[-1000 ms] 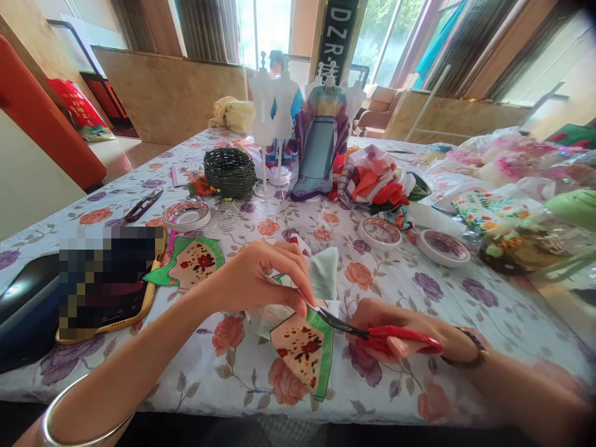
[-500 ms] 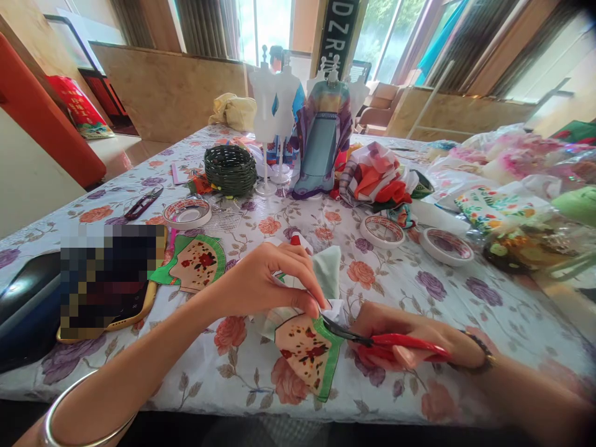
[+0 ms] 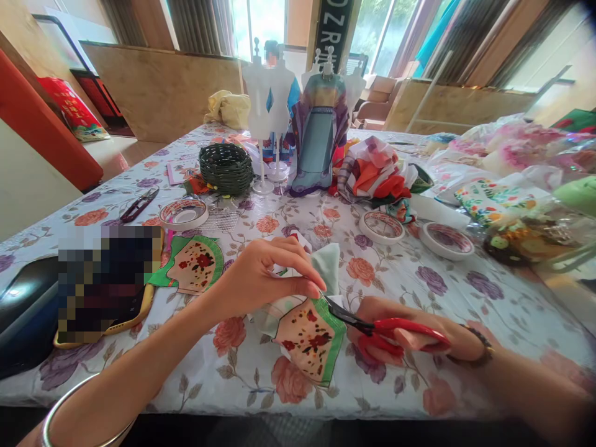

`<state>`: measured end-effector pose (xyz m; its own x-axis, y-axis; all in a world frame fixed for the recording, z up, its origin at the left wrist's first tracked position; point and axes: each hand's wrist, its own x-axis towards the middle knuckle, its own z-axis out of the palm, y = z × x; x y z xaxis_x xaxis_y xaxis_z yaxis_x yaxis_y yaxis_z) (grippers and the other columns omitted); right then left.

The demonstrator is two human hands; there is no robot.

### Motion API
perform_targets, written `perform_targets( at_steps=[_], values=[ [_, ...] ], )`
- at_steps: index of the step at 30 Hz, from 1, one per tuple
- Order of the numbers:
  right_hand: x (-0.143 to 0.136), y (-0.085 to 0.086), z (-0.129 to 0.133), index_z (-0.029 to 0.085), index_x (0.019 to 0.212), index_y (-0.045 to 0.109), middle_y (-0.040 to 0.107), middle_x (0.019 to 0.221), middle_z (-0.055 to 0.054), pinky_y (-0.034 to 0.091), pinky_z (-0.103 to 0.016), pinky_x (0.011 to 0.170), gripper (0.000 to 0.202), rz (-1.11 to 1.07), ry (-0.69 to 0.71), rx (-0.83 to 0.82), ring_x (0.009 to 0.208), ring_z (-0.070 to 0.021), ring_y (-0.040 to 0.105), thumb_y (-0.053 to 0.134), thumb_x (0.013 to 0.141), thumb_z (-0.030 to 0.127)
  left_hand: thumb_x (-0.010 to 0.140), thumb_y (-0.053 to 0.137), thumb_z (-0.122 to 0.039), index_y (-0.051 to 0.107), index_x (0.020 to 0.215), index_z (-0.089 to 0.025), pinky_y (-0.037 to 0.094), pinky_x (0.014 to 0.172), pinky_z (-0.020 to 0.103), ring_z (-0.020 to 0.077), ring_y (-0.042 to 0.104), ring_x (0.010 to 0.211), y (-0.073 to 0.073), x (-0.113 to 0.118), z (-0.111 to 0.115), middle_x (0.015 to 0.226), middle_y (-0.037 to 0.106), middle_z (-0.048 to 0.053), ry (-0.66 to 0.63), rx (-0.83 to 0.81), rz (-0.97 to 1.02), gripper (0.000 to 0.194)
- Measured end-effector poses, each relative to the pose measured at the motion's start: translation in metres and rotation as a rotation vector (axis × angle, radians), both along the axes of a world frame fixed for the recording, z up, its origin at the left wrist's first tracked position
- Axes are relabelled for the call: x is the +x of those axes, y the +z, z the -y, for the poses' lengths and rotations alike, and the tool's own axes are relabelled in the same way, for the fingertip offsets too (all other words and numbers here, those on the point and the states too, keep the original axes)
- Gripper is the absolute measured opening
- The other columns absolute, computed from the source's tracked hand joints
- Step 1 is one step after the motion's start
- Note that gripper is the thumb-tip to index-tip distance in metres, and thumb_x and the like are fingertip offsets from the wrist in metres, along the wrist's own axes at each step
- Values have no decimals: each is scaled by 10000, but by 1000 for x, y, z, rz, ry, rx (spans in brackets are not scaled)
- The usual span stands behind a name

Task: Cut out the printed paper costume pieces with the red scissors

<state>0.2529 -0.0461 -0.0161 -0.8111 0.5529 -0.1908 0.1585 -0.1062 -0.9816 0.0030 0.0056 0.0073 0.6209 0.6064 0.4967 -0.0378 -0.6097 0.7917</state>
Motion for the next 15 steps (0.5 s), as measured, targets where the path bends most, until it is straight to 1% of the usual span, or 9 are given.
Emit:
perform_targets(
  at_steps=[4,7,10,15],
  values=[
    [0,-1,2,191,639,462,430,583,24,337,-263,549,584,-2,-28,19,549,-106,392,475,841,739,827,718,-336,784,792,-225,470,711,269,127,596,675,-1,-1,0,670,722,11,-42,-4,17,134],
    [-1,-2,2,192,636,466,422,564,34,333,-262,537,594,-32,-6,-4,525,-101,373,480,825,755,822,727,-300,785,795,-224,470,700,263,127,601,672,-1,-1,-1,668,723,10,-58,-4,12,100],
    [-2,-3,1,189,632,480,431,564,33,325,-261,533,617,-1,19,5,520,-98,371,453,822,775,811,739,-259,785,798,-218,468,678,254,125,600,676,-1,-1,0,675,718,12,-70,-11,-5,64],
    [-2,-2,2,198,599,451,421,570,29,356,-257,544,621,9,0,47,535,-103,376,414,847,767,813,736,-249,779,784,-190,458,657,242,114,586,663,-1,-1,-1,660,705,14,-77,-14,0,79]
  ],
)
